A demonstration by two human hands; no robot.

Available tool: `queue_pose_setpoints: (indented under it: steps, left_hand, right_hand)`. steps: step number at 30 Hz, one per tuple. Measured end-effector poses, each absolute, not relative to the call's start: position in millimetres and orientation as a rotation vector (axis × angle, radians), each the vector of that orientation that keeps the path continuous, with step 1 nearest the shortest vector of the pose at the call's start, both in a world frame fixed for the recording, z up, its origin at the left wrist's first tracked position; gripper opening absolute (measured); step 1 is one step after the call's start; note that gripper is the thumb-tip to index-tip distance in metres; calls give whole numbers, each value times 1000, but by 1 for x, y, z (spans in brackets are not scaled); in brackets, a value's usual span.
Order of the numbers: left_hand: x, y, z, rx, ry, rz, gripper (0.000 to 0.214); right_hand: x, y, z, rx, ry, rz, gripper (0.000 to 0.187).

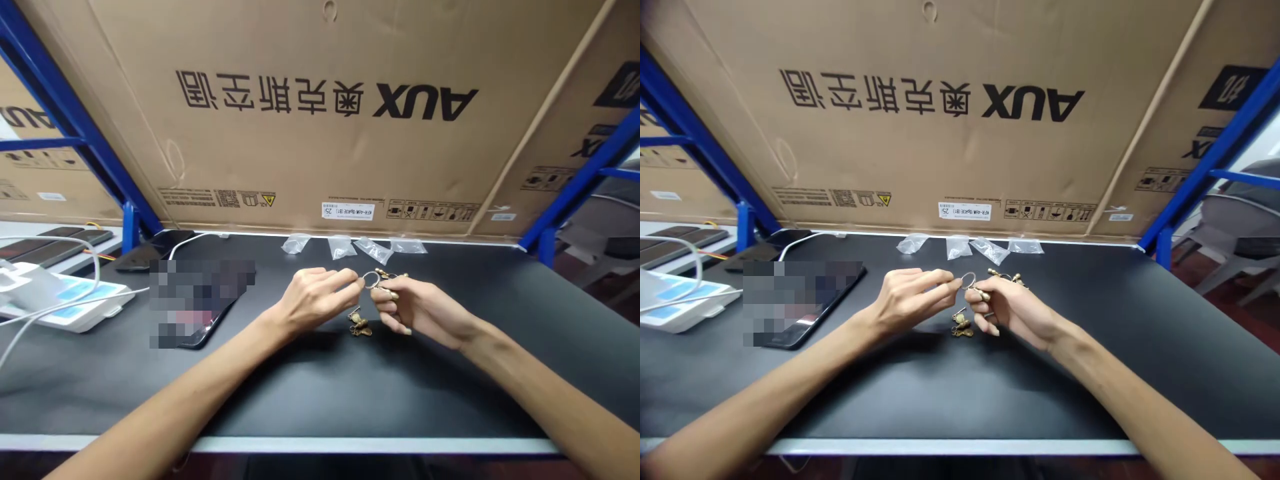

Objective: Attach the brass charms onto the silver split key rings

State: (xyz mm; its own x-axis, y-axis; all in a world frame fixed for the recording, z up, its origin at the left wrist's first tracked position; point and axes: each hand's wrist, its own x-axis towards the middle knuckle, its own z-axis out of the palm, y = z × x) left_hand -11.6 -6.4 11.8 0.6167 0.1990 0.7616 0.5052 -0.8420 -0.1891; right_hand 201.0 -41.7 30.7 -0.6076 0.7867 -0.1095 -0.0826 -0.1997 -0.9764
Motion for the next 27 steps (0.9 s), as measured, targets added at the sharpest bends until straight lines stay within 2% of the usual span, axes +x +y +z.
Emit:
queue_pose_setpoints:
  steps: [6,9,11,13,17,21,24,27]
  left_hand:
    - [5,-22,22,-2999,-1566,-1540,29]
    - [11,-27,25,-3190,-1715,-1645,30]
    - [11,-26,21,-3079,-1627,-1676,24]
    - [7,-23,14,-2917,-1404,-1538,21]
    - [-5,-15,7,-2795,-952,-1051,33]
    - [-13,-13,18,-2819,-698,-764,31]
    - [-12,-15,28,-2787,-521,-651,35]
    - [-11,-15,30,-2781,-436,-614,35]
  right_hand:
    - [198,-41,24,-978,-1813,1426,34]
    - [194,-43,22,-1038,-1891,1332,37]
    - [192,-45,22,-1077,-1888,1333,36]
    - [189,-45,22,-1088,-1864,1396,35]
    - [189,-46,24,-958,-1617,1752,33]
    - [196,-45,27,-852,-1329,2088,27]
    - [201,-43,30,-894,-1256,2174,27]
    - [203,-40,32,-1036,-1395,2112,29]
